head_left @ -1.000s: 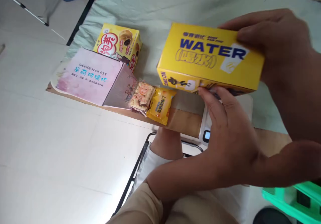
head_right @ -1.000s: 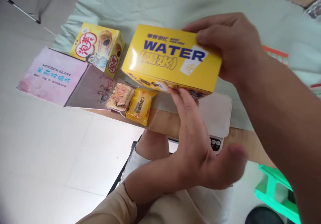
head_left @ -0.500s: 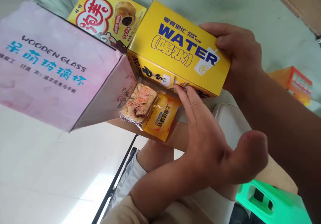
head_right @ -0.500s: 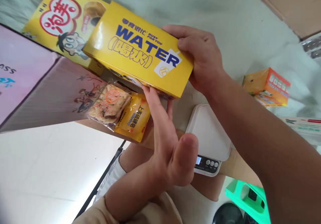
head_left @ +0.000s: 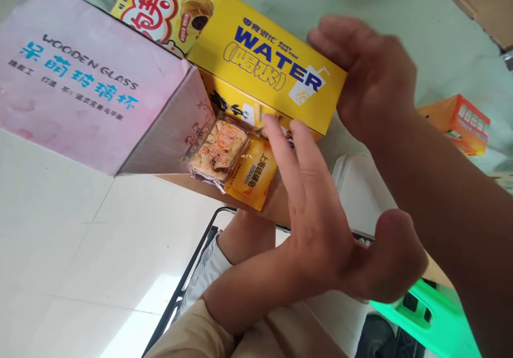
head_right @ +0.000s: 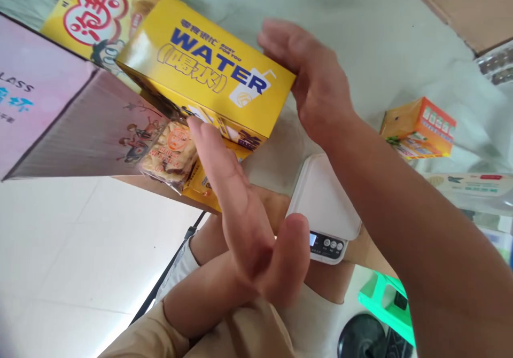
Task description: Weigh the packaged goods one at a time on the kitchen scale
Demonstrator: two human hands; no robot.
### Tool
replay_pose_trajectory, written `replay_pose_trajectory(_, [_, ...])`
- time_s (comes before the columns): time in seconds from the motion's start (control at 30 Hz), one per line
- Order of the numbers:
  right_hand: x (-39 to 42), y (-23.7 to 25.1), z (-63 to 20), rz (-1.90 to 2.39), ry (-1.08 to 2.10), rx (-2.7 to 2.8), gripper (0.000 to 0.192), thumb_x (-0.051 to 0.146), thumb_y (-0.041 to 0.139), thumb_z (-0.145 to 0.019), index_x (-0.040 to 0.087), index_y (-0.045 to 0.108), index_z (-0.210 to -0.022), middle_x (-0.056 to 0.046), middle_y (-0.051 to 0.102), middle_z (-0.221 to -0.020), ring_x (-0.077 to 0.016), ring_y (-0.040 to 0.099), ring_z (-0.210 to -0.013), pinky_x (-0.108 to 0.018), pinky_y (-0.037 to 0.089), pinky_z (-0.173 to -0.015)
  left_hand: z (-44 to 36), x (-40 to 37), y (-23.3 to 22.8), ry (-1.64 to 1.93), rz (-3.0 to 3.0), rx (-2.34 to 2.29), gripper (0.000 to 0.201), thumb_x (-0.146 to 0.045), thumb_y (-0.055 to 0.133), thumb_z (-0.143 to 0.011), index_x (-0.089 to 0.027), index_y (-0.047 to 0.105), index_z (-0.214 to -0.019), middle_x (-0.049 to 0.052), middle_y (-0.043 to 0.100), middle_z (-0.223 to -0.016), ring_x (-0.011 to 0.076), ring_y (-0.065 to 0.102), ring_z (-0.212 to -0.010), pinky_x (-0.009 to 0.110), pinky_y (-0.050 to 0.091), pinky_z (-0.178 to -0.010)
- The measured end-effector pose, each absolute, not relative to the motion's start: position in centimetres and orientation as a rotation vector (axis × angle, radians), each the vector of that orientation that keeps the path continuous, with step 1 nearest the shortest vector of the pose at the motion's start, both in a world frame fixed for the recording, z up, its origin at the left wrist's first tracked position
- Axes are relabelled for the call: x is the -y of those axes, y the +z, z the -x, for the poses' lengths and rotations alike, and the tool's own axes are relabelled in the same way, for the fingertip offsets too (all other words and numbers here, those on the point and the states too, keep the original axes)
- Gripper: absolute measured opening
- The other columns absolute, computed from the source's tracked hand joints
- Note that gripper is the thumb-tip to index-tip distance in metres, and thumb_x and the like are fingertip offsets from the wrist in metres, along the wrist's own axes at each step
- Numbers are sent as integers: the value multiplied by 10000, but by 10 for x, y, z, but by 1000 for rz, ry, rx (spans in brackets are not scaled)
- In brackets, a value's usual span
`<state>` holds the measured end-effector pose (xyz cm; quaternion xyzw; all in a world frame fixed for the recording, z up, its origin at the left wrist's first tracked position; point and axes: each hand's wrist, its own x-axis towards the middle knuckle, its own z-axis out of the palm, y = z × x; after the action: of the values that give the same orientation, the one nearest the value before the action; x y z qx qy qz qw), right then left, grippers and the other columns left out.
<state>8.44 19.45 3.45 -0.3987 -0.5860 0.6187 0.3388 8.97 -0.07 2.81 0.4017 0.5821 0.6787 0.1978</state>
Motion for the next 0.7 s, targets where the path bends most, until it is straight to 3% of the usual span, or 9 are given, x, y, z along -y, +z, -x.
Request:
replay_pose_trajectory(0.07, [-173, 54, -111, 1054, 1461, 1477, 505, 242, 240, -1093, 259, 743, -1053, 79, 818, -1156, -60, 784, -1172, -386, 531, -1265, -94, 4, 36, 2016, -1141, -1615, 711, -414, 295, -1109, -255, 78, -1767, 68, 25, -1876, 332, -42, -1774, 602, 167, -1477])
replay_pose_trajectory(0.13, [-142, 66, -155, 1035, 1270, 1476, 435, 342, 321, -1075, 303, 754, -1094, 87, 813, -1198, -93, 781, -1204, -418, 546, -1254, -98, 7, 37, 2079, -1272, -1541, 644, -378, 381, -1076, -289, 317, -1710, 63, 295, -1805, 297, 101, -1772, 569, 235, -1465])
replay_pose_trajectory(0.2, [-103, 67, -209, 999, 1057, 1488, 308, 498, 558, -972, 312, 768, -1097, 43, 820, -1190, -170, 800, -1157, -443, 643, -1100, -103, 10, 31, 2141, -1405, -1422, 628, -374, 463, -1034, -266, 427, -1652, 102, 513, -1649, 298, 275, -1719, 578, 306, -1430])
replay_pose_trajectory(0.23, [-82, 64, -238, 1026, 958, 1478, 357, 594, 655, -897, 299, 776, -1058, 3, 827, -1142, -208, 814, -1074, -447, 682, -962, -107, 12, 27, 2162, -1453, -1340, 622, -366, 496, -1016, -247, 463, -1626, 118, 573, -1577, 302, 359, -1671, 577, 348, -1406])
replay_pose_trajectory(0.33, [-21, 49, -326, 1271, 669, 1221, 393, 616, 663, -762, 257, 763, -888, -69, 784, -920, -241, 777, -812, -423, 633, -682, -125, 19, 17, 2061, -1542, -1137, 581, -366, 527, -1025, -275, 496, -1599, 125, 613, -1508, 317, 510, -1554, 561, 442, -1324])
replay_pose_trajectory(0.43, [30, 35, -397, 1538, 484, 828, 289, 488, 603, -669, 233, 693, -769, -63, 679, -774, -210, 678, -694, -359, 528, -590, -153, 30, 16, 1865, -1706, -997, 579, -387, 552, -1028, -261, 503, -1592, 147, 619, -1479, 337, 551, -1517, 554, 499, -1255])
replay_pose_trajectory(0.57, [79, 30, -455, 1652, 352, 640, 235, 354, 609, -640, 216, 646, -827, -25, 627, -819, -165, 638, -745, -295, 475, -645, -203, 50, 24, 1497, -1859, -956, 509, -315, 523, -1023, -126, 527, -1496, 220, 608, -1475, 339, 552, -1499, 531, 564, -1189])
replay_pose_trajectory(0.7, [96, 34, -503, 1665, 141, 621, 309, 329, 580, -620, 227, 573, -912, -2, 556, -898, -151, 606, -831, -302, 445, -724, -255, 59, 27, 1232, -1887, -958, 467, -324, 486, -1038, -160, 502, -1475, 222, 567, -1558, 346, 586, -1469, 537, 589, -1157])
